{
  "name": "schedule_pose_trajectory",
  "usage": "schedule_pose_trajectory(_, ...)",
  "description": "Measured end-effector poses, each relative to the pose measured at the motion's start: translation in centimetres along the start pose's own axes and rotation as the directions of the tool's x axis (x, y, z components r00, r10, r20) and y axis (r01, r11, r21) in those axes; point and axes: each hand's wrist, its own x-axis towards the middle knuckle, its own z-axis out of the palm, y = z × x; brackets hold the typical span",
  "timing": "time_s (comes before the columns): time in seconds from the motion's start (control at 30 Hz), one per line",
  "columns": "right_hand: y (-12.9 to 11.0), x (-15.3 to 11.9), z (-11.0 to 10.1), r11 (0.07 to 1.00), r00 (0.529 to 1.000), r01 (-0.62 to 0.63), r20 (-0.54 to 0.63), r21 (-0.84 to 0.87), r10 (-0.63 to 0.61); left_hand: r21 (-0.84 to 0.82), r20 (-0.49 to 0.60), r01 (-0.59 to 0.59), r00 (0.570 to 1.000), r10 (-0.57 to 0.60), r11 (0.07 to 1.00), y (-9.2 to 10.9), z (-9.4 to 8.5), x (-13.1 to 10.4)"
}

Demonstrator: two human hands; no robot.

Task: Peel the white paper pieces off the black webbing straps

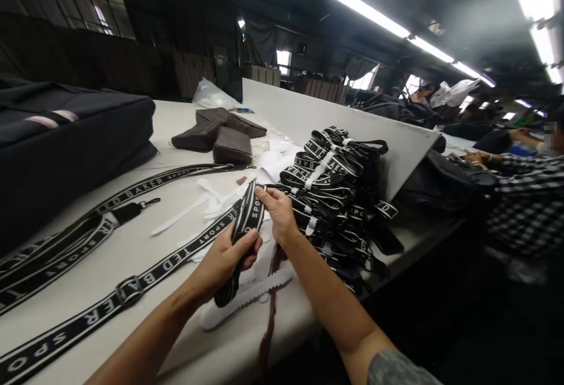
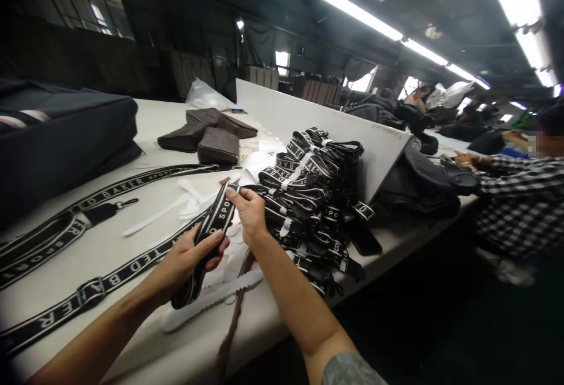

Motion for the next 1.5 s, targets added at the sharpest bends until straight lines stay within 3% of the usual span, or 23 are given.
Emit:
schedule_pose_trajectory(0.1, -0.2, 0.0, -0.1, 0.991, 0.991, -0.131, 0.01, 0.038, 0.13, -0.014, 0.078, 0.022, 0.997, -0.021, 1.0, 0.6, -0.4, -0.2)
schedule_pose_trajectory(0.17, -0.3, -0.2, 0.1, 0.935, 0.934, -0.333, 0.177, 0.12, 0.31, -0.005, 0.111, 0.051, 0.993, -0.05, 0.999, 0.8, -0.4, -0.3)
schedule_pose_trajectory(0.23, -0.5, -0.4, 0.2, 0.89, 0.88, -0.42, 0.319, 0.178, 0.352, 0.067, 0.092, 0.047, 0.994, -0.053, 0.997, 0.6, -0.2, -0.2)
schedule_pose_trajectory(0.3, -0.6, -0.5, 0.4, 0.919, 0.925, -0.304, 0.309, 0.252, 0.221, 0.159, 0.035, 0.021, 0.999, -0.027, 0.987, 0.2, 0.2, 0.0)
schedule_pose_trajectory(0.4, -0.7, -0.7, 0.5, 0.961, 0.98, -0.046, 0.199, 0.273, -0.01, 0.238, -0.031, -0.034, 0.999, 0.042, 0.971, -0.4, 0.6, 0.5)
schedule_pose_trajectory(0.53, -0.8, -0.7, 0.5, 0.977, 0.967, 0.082, 0.22, 0.197, -0.126, 0.327, -0.1, -0.135, 0.979, 0.177, 0.935, -0.3, -0.3, 1.0)
schedule_pose_trajectory(0.63, -0.7, -0.4, 0.0, 0.991, 0.952, 0.089, 0.284, 0.096, -0.113, 0.411, -0.177, -0.169, 0.949, 0.261, 0.896, 0.4, -2.8, 1.3)
schedule_pose_trajectory(0.7, -0.5, 0.0, -0.7, 0.992, 0.959, 0.122, 0.261, -0.026, -0.111, 0.418, -0.289, -0.211, 0.891, 0.35, 0.884, 1.2, -5.4, 1.4)
schedule_pose_trajectory(0.73, -0.2, 0.3, -0.9, 0.982, 0.964, 0.154, 0.233, -0.111, -0.125, 0.415, -0.371, -0.24, 0.836, 0.403, 0.878, 1.6, -6.9, 1.4)
schedule_pose_trajectory(0.8, 0.6, 0.9, -1.1, 0.911, 0.963, 0.234, 0.209, -0.339, -0.17, 0.383, -0.566, -0.302, 0.67, 0.48, 0.873, 2.5, -10.2, 1.2)
schedule_pose_trajectory(0.87, 1.8, 1.8, -0.4, 0.743, 0.937, 0.328, 0.3, -0.583, -0.179, 0.311, -0.733, -0.376, 0.489, 0.472, 0.873, 3.2, -13.2, 0.8)
schedule_pose_trajectory(0.9, 2.6, 2.2, 0.3, 0.648, 0.917, 0.373, 0.37, -0.664, -0.149, 0.268, -0.787, -0.417, 0.425, 0.447, 0.869, 3.4, -14.4, 0.5)
schedule_pose_trajectory(0.97, 4.3, 3.2, 2.5, 0.495, 0.865, 0.453, 0.499, -0.741, -0.045, 0.183, -0.841, -0.493, 0.369, 0.395, 0.85, 3.7, -16.0, 0.1)
schedule_pose_trajectory(1.1, 8.0, 5.4, 7.7, 0.319, 0.772, 0.555, 0.618, -0.768, 0.146, 0.084, -0.852, -0.569, 0.384, 0.355, 0.818, 3.7, -16.0, 0.0)
schedule_pose_trajectory(1.23, 10.4, 7.4, 11.2, 0.162, 0.715, 0.602, 0.619, -0.782, 0.325, 0.067, -0.817, -0.571, 0.439, 0.373, 0.818, 3.4, -14.9, 0.5)
schedule_pose_trajectory(1.37, 10.9, 8.6, 12.2, 0.034, 0.696, 0.593, 0.534, -0.804, 0.48, 0.083, -0.8, -0.584, 0.443, 0.403, 0.807, 3.2, -14.7, 0.8)
schedule_pose_trajectory(1.5, 10.5, 8.8, 11.5, -0.035, 0.716, 0.573, 0.479, -0.819, 0.507, 0.094, -0.805, -0.585, 0.431, 0.407, 0.805, 3.1, -14.8, 0.7)
